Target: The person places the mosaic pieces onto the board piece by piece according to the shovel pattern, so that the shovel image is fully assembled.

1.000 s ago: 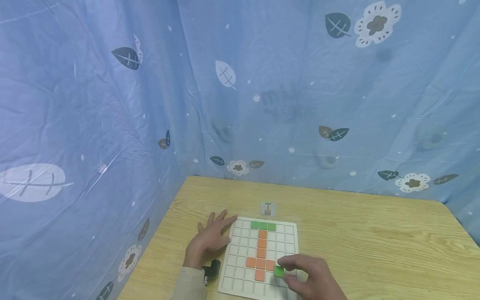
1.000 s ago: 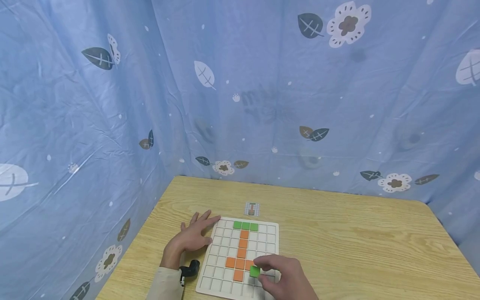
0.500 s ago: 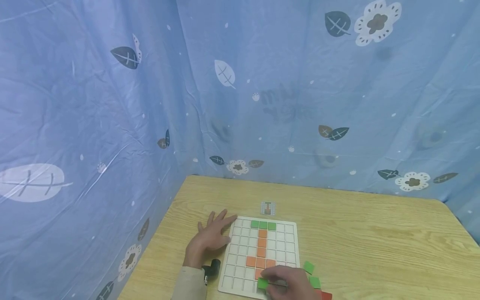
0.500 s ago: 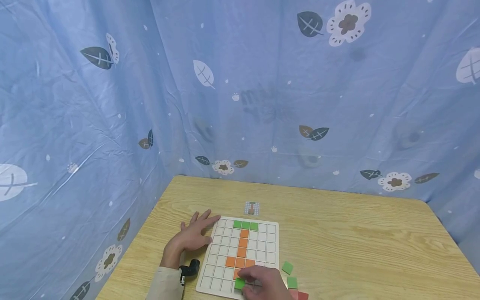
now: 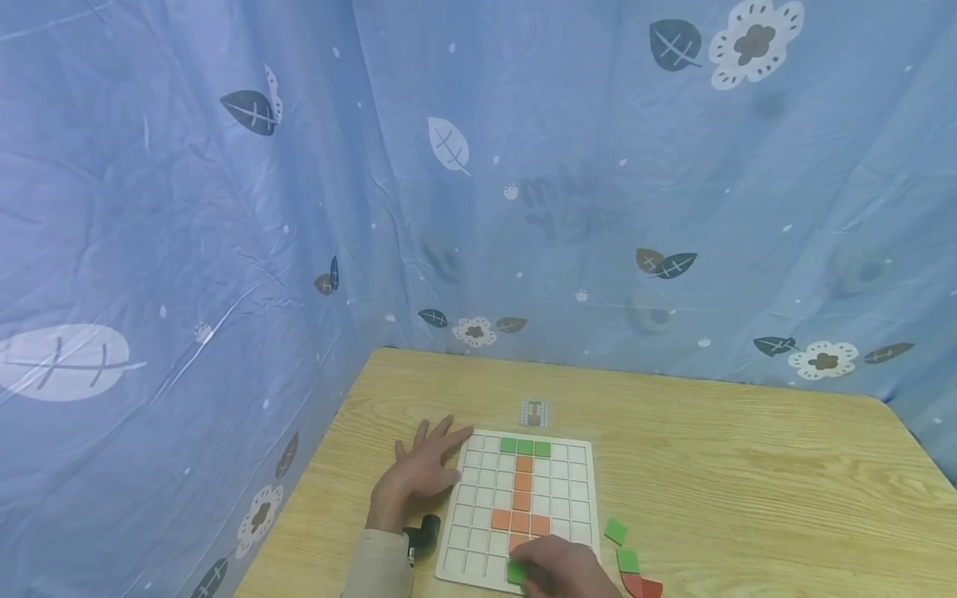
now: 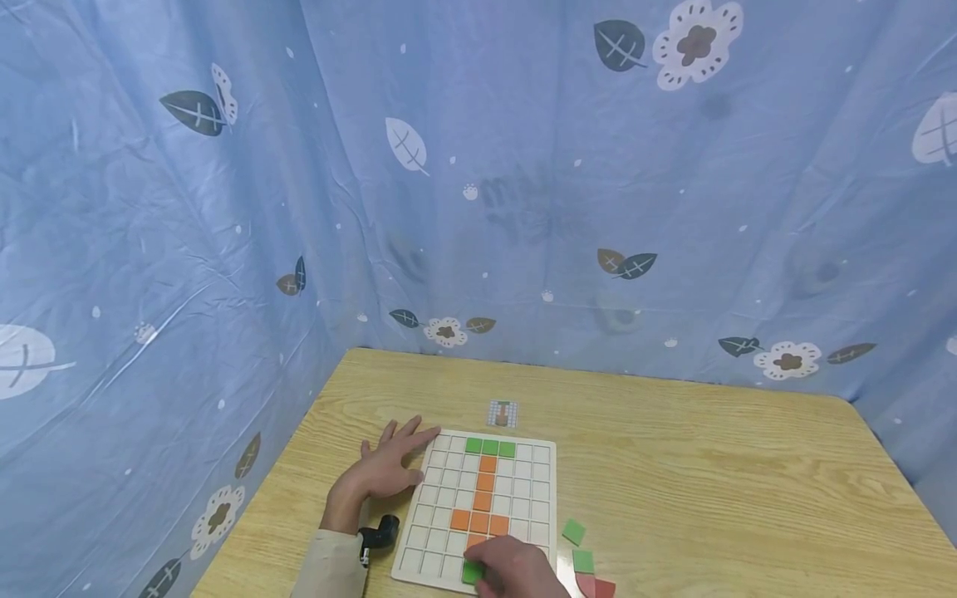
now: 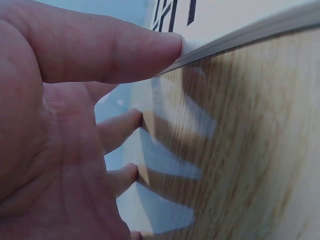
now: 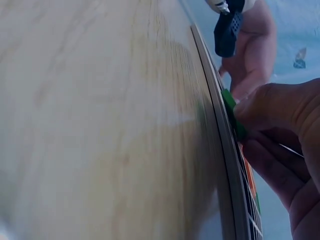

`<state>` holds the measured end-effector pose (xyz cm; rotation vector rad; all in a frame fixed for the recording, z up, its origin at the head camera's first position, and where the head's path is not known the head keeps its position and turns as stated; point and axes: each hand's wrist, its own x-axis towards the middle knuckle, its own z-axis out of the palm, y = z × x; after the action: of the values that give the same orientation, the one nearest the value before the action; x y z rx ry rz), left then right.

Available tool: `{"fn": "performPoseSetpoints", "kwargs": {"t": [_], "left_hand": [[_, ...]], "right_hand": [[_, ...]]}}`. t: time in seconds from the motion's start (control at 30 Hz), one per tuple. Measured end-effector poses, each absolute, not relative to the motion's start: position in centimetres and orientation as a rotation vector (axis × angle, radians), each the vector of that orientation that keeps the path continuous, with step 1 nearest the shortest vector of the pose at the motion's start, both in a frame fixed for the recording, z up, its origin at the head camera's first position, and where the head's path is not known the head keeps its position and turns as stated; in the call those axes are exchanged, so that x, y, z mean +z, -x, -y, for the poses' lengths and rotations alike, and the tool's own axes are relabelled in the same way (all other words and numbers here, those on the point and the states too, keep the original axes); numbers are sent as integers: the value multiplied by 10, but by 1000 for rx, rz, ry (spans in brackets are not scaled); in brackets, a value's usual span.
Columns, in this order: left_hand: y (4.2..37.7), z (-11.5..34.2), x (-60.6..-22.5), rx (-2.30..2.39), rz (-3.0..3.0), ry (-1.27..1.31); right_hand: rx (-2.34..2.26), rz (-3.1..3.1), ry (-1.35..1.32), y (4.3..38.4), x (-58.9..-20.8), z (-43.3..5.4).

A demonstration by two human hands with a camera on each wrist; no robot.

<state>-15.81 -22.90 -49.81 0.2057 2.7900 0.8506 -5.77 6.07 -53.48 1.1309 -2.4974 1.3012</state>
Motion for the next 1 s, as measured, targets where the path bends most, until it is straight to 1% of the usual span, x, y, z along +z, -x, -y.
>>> {"fn": "performPoseSetpoints", "kwargs": {"t": [0.17, 0.6, 0.8, 1.0], "left_hand": [[159, 229, -499, 864, -2789, -198], [158, 229, -498, 865, -2789, -197], [158, 229, -498, 863, -2797, -201], [158, 229, -498, 860, -2797, -202]], "right_hand": [[1170, 2407, -1177, 59, -536, -60], [1122, 2342, -1268, 67, -546, -51], [1147, 2394, -1223, 63, -537, -50], [1358, 2327, -1216, 66, -535, -62]]}}
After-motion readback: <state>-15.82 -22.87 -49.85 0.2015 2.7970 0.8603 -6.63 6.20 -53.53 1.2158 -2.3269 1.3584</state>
